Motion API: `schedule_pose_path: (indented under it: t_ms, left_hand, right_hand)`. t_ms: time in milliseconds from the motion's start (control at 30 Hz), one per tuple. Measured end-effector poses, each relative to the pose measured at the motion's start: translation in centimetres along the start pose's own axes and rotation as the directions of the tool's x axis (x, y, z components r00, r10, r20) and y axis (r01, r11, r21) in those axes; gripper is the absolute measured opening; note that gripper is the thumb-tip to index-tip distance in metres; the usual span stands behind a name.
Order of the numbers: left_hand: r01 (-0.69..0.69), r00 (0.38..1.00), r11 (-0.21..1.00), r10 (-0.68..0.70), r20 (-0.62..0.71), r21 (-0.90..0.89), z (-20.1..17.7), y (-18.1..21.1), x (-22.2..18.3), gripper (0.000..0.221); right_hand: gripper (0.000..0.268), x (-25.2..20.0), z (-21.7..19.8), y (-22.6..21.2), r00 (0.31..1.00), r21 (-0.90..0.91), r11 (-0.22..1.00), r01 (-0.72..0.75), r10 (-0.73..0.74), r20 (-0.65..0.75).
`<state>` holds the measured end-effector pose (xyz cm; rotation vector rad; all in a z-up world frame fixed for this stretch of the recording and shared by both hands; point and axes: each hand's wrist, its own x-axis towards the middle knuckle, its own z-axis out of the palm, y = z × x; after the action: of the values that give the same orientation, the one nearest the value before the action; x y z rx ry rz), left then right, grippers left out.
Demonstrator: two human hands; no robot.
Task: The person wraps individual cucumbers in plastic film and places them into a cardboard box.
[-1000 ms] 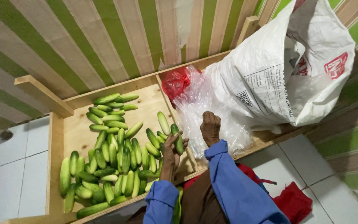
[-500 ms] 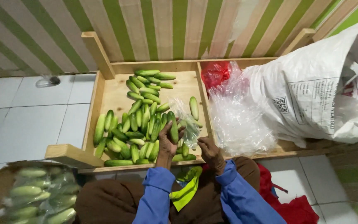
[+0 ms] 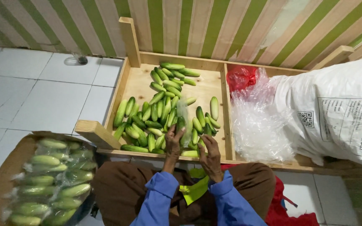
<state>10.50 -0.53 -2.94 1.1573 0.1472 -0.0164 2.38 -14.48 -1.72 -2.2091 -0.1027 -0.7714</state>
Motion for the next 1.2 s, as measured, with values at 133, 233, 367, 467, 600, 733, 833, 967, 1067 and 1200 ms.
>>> schedule_pose_path:
  t_ms: [133,233,367,467,600,733,833,967,1067,1200]
  left_hand:
    - [-0.069,0.997,0.983,0.059,0.058,0.171,0.1,0.4,-1.4,0.032]
    - [-0.199,0.980,0.892,0.189,0.066,0.405,-0.1,-1.0,-1.6,0.036]
    - [-0.278,0.959,0.796,0.265,0.103,0.537,0.7,2.0,-2.8,0.038]
    - [-0.356,0.934,0.783,0.274,0.230,0.510,0.4,3.4,-3.7,0.041]
    - [-0.354,0.933,0.856,0.299,0.199,0.377,0.2,3.4,-4.0,0.047]
    - [-0.309,0.944,0.822,0.327,0.048,0.479,-1.6,1.1,-2.6,0.033]
    - [-0.252,0.920,0.742,0.383,-0.084,0.622,-2.4,0.9,-2.0,0.027]
    - [-0.413,0.848,0.620,0.529,0.033,0.667,-2.6,1.7,-2.0,0.007]
    - [-0.497,0.795,0.537,0.596,0.111,0.682,-2.9,1.3,-1.6,0.007]
    - [-0.667,0.673,0.423,0.694,0.254,0.613,-3.9,1.7,-1.7,0.007]
  right_hand:
    - [0.034,3.0,0.7,-4.0,0.929,0.253,0.893,-0.371,0.357,0.101]
    - [0.074,3.6,2.3,-2.8,0.709,0.229,0.687,-0.690,0.576,0.408]
    - [0.033,1.7,5.4,3.0,0.688,0.578,0.401,-0.711,0.570,0.450]
    - [0.027,3.0,2.6,-2.4,0.686,0.694,0.266,-0.669,0.581,0.438]
    - [0.041,2.5,1.8,-0.9,0.713,0.788,0.057,-0.613,0.472,0.520]
    - [0.049,2.6,0.8,0.5,0.647,0.810,-0.112,-0.576,0.543,0.536]
    - [0.037,2.9,0.1,1.3,0.697,0.835,-0.052,-0.548,0.522,0.491]
    - [0.030,3.7,0.2,1.3,0.731,0.826,0.048,-0.561,0.497,0.468]
    - [0.023,3.7,0.9,1.9,0.708,0.811,0.059,-0.582,0.528,0.470]
    - [0.024,4.2,0.4,-0.2,0.639,0.770,0.070,-0.635,0.608,0.471]
